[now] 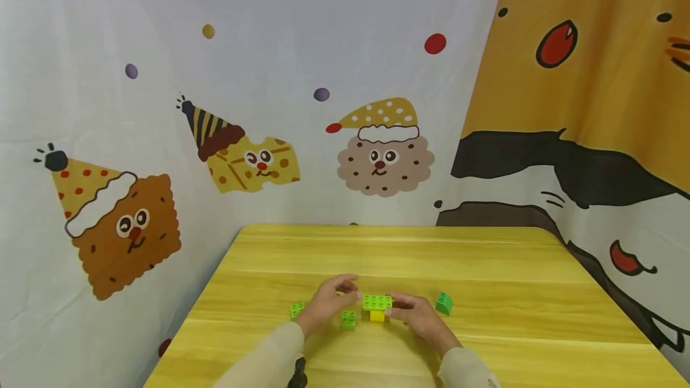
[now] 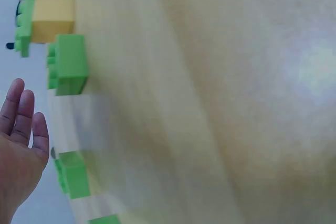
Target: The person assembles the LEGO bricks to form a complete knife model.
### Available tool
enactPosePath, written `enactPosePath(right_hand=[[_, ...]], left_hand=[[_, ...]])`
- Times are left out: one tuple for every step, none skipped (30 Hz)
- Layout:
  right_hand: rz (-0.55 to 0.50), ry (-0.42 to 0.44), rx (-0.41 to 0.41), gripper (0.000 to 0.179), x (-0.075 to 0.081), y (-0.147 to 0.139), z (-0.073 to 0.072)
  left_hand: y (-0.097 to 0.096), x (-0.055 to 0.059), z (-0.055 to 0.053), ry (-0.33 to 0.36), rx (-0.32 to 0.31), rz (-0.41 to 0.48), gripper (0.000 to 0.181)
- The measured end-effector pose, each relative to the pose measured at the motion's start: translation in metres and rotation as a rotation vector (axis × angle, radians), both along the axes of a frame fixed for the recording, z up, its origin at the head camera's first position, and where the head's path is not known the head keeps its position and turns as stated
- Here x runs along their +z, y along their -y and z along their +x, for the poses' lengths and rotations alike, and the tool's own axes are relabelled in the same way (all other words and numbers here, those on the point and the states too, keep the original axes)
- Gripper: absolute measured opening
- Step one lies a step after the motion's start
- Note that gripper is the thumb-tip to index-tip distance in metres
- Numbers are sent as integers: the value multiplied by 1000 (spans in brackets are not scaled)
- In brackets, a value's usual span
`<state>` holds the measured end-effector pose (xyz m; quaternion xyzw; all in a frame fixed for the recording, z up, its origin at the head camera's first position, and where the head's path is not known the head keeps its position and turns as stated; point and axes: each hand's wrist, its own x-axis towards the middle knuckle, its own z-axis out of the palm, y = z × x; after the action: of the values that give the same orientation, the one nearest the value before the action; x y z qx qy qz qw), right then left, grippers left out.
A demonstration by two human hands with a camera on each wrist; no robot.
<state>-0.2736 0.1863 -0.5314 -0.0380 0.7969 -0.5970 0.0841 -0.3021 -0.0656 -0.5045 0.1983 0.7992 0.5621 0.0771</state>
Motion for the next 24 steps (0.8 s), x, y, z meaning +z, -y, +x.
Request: enactPosePath(right_hand=[[3,-1,0,54,0,0,0],[3,0,0,55,0,0,0],[3,0,1,55,0,-1,0],[4,-1,3,55,0,-1,0],[3,0,6,55,0,-1,0],[2,0,8,55,-1,-1,0],[1,-1,11,55,-1,-2,0],[-1,0,12,55,-1,-2,0],[-2,-1,13,54,-1,-2,0],[-3,-2,14,54,-1,-2,0],[-5,-4,14,54,-1,-2,0],[-6,-5,14,54,-1,-2,0],[-8,-8,14,54,-2,-2,0],[-8,-9,15,54,-2,-1,0],[-8,-10,15,54,-2,-1,0],[-8,-12,16,54,-2,-1,0],[-9,-12,16,54,-2,-1,0],[-8,-11,16,54,-2,-1,0],[-7,-11,16,54,-2,-1,-1],[-8,-9,16,54,-2,-1,-1],[-8,-10,16,54,-2,-1,-1],[-9,-8,14,54,-2,-1,-1],[-10,-6,13,54,-2,-1,-1],[-11,-4,12,53,-3,-1,0]], left_hand=[[2,2,-1,-4,0,1,47],[4,5,-1,-8,-4,7,48],[5,7,-2,-9,-3,6,48],[6,9,-2,-15,1,6,47],[8,11,-3,-23,5,5,46],[10,13,-3,-28,10,2,46],[11,15,-3,-34,14,-1,47],[13,17,-3,-38,19,-3,47],[15,19,-4,-39,22,-4,46],[18,20,-4,-44,25,-8,47],[20,21,-5,-46,30,-10,48],[23,22,-6,-47,37,-16,48],[25,22,-7,-48,43,-20,49],[28,23,-8,-48,49,-24,49],[30,23,-9,-50,56,-30,50],[32,24,-9,-51,65,-37,51],[35,24,-10,-53,70,-38,51],[37,25,-10,-51,74,-37,52],[39,25,-10,-51,76,-34,52],[41,26,-10,-48,80,-30,52],[43,27,-10,-46,84,-26,53],[45,28,-9,-42,87,-20,53],[47,29,-9,-37,91,-15,54],[49,29,-9,-31,99,-10,54]])
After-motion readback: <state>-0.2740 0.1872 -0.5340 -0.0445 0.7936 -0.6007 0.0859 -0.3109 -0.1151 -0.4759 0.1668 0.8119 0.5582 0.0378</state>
